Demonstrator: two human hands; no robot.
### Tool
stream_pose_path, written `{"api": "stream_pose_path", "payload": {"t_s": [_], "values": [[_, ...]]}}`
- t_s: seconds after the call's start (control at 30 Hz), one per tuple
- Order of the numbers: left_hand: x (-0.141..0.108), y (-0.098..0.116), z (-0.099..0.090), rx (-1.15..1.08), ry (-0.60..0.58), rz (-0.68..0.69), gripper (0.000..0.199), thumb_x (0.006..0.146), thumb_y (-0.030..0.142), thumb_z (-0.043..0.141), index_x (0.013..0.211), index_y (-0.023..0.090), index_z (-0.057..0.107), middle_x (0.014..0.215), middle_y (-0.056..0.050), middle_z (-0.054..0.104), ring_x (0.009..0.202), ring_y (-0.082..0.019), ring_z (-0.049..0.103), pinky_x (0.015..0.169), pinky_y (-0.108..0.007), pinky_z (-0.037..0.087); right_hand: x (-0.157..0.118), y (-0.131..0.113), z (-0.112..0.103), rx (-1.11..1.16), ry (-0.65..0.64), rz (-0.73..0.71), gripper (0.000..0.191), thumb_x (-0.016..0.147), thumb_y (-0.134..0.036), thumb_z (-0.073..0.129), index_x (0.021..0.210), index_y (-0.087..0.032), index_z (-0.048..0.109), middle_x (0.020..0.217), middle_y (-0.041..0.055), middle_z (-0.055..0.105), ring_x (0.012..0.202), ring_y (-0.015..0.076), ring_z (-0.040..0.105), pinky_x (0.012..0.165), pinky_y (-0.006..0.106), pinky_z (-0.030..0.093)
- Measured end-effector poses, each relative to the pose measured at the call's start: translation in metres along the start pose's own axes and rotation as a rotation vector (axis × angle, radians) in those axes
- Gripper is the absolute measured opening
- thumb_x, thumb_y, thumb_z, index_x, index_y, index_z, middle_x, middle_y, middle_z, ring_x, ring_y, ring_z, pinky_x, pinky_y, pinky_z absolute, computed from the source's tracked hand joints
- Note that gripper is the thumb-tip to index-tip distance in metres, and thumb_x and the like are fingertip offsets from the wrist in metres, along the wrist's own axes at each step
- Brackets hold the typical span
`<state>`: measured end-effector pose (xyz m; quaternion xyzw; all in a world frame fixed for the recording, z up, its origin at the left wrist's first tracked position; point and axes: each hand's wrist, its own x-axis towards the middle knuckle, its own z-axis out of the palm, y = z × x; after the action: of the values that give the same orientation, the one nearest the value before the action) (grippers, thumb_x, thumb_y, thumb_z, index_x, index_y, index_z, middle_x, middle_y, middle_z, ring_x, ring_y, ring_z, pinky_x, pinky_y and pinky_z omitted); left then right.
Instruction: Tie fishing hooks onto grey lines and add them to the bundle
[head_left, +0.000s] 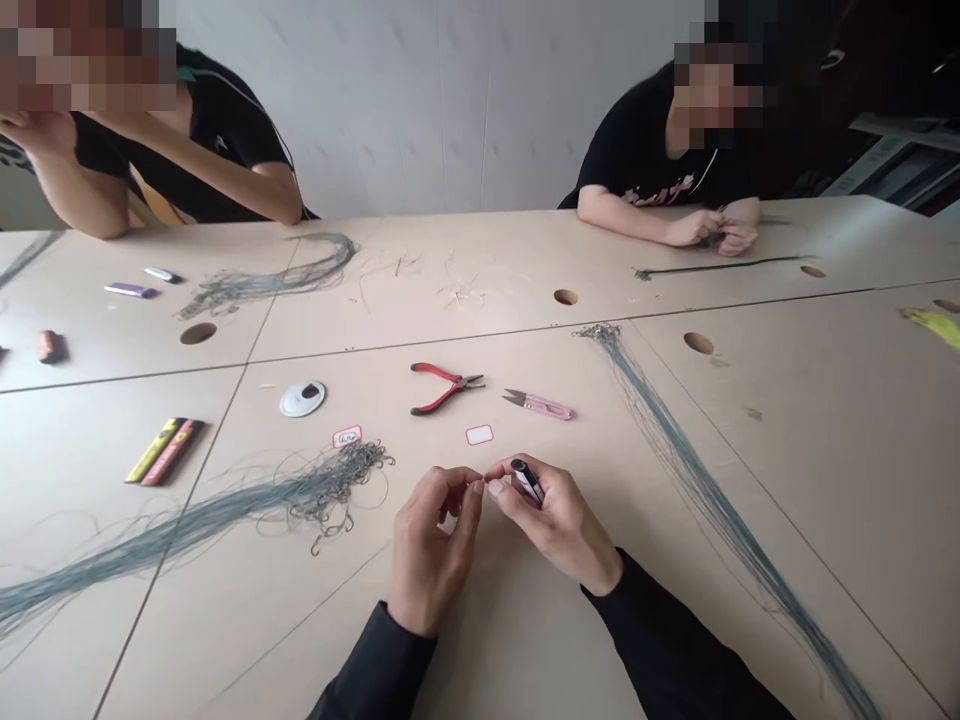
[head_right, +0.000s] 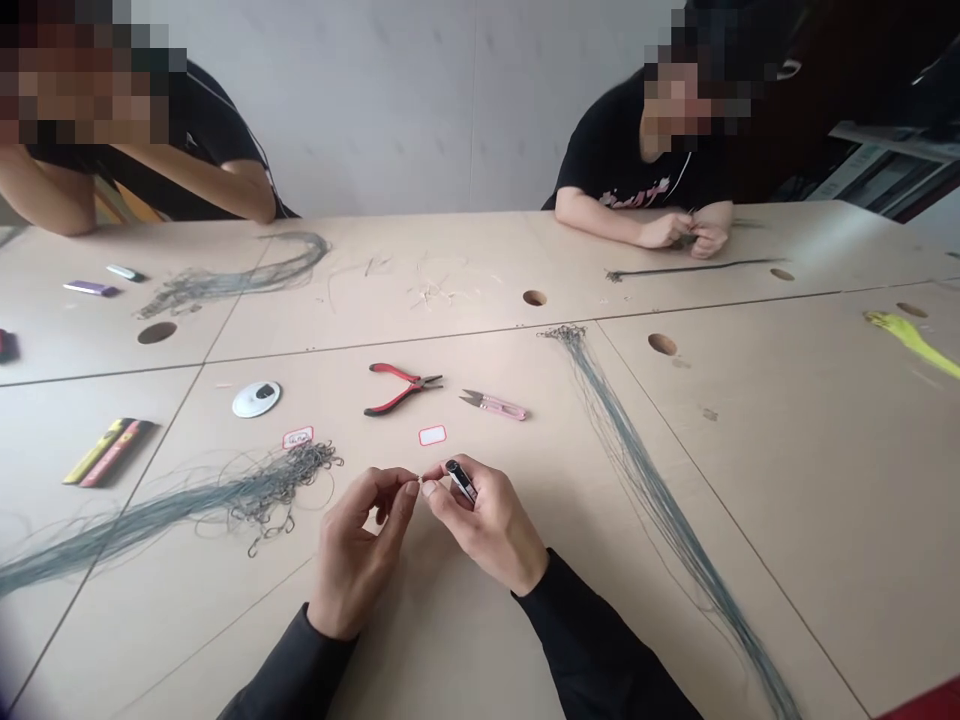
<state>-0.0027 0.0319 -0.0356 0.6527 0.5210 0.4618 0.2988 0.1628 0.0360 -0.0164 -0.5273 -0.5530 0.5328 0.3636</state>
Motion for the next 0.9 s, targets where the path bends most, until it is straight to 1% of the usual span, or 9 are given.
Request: {"api": "stream_pose_path", "payload": {"t_s": [0.2, 0.4, 0.47, 0.57, 0.6, 0.7, 0.77, 0.83, 0.9], "values": [[-0.0004, -0.0037, 0.0032, 0.043, -0.035, 0.132, 0.009, 0.097, 0.016, 0.06, 0.092, 0.019, 0.066, 0.074, 0.001, 0.061, 0.065, -0.012, 0.054, 0.062, -0.022, 0.046, 0.0002, 0.0012, -0.0037, -0.012, 0.044, 0.033, 0.024, 0.093, -0.043, 0.064, 0.086, -0.02, 0.067, 0.061, -0.0067, 0.033, 0.055, 0.0123, 0.032, 0.052, 0.027, 0.029], [0.0006, -0.0043, 0.0021, 0.079, -0.039, 0.146, 0.01, 0.097, 0.018, 0.059, 0.094, 0.019, 0.068, 0.073, 0.001, 0.061, 0.065, -0.012, 0.056, 0.062, -0.023, 0.048, 0.0014, 0.0003, -0.0032, -0.032, 0.043, 0.035, 0.028, 0.094, -0.043, 0.062, 0.079, -0.019, 0.066, 0.063, -0.0052, 0.038, 0.057, 0.0122, 0.034, 0.054, 0.027, 0.03], [0.0008, -0.0038, 0.0018, 0.075, -0.043, 0.144, 0.011, 0.098, 0.019, 0.058, 0.094, 0.02, 0.068, 0.073, 0.001, 0.062, 0.064, -0.013, 0.056, 0.062, -0.024, 0.049, 0.0013, 0.0002, -0.0033, -0.014, 0.062, 0.041, 0.026, 0.095, -0.043, 0.06, 0.086, -0.02, 0.067, 0.062, -0.0062, 0.036, 0.054, 0.0123, 0.032, 0.052, 0.027, 0.03], [0.0012, -0.0032, 0.0018, 0.056, -0.042, 0.136, 0.012, 0.099, 0.019, 0.057, 0.095, 0.019, 0.068, 0.074, 0.0, 0.062, 0.063, -0.012, 0.056, 0.062, -0.024, 0.049, 0.0018, 0.0012, -0.0044, -0.008, 0.083, 0.014, 0.022, 0.094, -0.041, 0.062, 0.103, -0.023, 0.069, 0.062, -0.0076, 0.033, 0.053, 0.0128, 0.031, 0.052, 0.027, 0.031], [0.0014, -0.0031, 0.002, 0.05, -0.041, 0.134, 0.012, 0.099, 0.019, 0.057, 0.095, 0.019, 0.069, 0.074, 0.001, 0.062, 0.063, -0.012, 0.056, 0.061, -0.024, 0.049, 0.002, 0.0019, -0.0048, -0.022, 0.082, -0.004, 0.022, 0.094, -0.041, 0.064, 0.105, -0.023, 0.07, 0.062, -0.0075, 0.033, 0.053, 0.0131, 0.032, 0.053, 0.027, 0.031], [0.0016, -0.0035, 0.0025, 0.03, -0.039, 0.135, 0.011, 0.098, 0.02, 0.06, 0.094, 0.019, 0.069, 0.071, 0.001, 0.062, 0.062, -0.011, 0.055, 0.06, -0.023, 0.048, 0.002, 0.0042, -0.0055, -0.061, 0.077, -0.041, 0.021, 0.093, -0.044, 0.066, 0.094, -0.023, 0.07, 0.062, -0.0065, 0.036, 0.056, 0.0136, 0.036, 0.056, 0.028, 0.033], [0.0016, -0.0041, 0.0028, 0.022, -0.037, 0.126, 0.011, 0.097, 0.02, 0.06, 0.092, 0.018, 0.07, 0.071, 0.002, 0.062, 0.061, -0.011, 0.055, 0.06, -0.022, 0.047, 0.0015, 0.0048, -0.0055, -0.06, 0.068, -0.035, 0.022, 0.093, -0.044, 0.066, 0.093, -0.022, 0.07, 0.062, -0.0065, 0.037, 0.056, 0.0136, 0.036, 0.056, 0.028, 0.033], [0.0015, -0.0048, 0.0029, 0.023, -0.031, 0.106, 0.011, 0.097, 0.02, 0.061, 0.091, 0.019, 0.069, 0.071, 0.002, 0.063, 0.061, -0.011, 0.054, 0.06, -0.022, 0.047, 0.0009, 0.0043, -0.0054, -0.049, 0.048, -0.019, 0.02, 0.094, -0.042, 0.065, 0.096, -0.022, 0.07, 0.061, -0.0069, 0.035, 0.055, 0.0133, 0.035, 0.055, 0.028, 0.032], [0.0014, -0.0051, 0.0029, 0.022, -0.022, 0.088, 0.011, 0.097, 0.021, 0.061, 0.09, 0.019, 0.069, 0.071, 0.002, 0.064, 0.06, -0.011, 0.054, 0.059, -0.023, 0.046, 0.0007, 0.003, -0.0053, -0.043, 0.04, -0.032, 0.02, 0.094, -0.039, 0.064, 0.103, -0.022, 0.071, 0.062, -0.0072, 0.033, 0.055, 0.0132, 0.034, 0.055, 0.028, 0.032]]}}
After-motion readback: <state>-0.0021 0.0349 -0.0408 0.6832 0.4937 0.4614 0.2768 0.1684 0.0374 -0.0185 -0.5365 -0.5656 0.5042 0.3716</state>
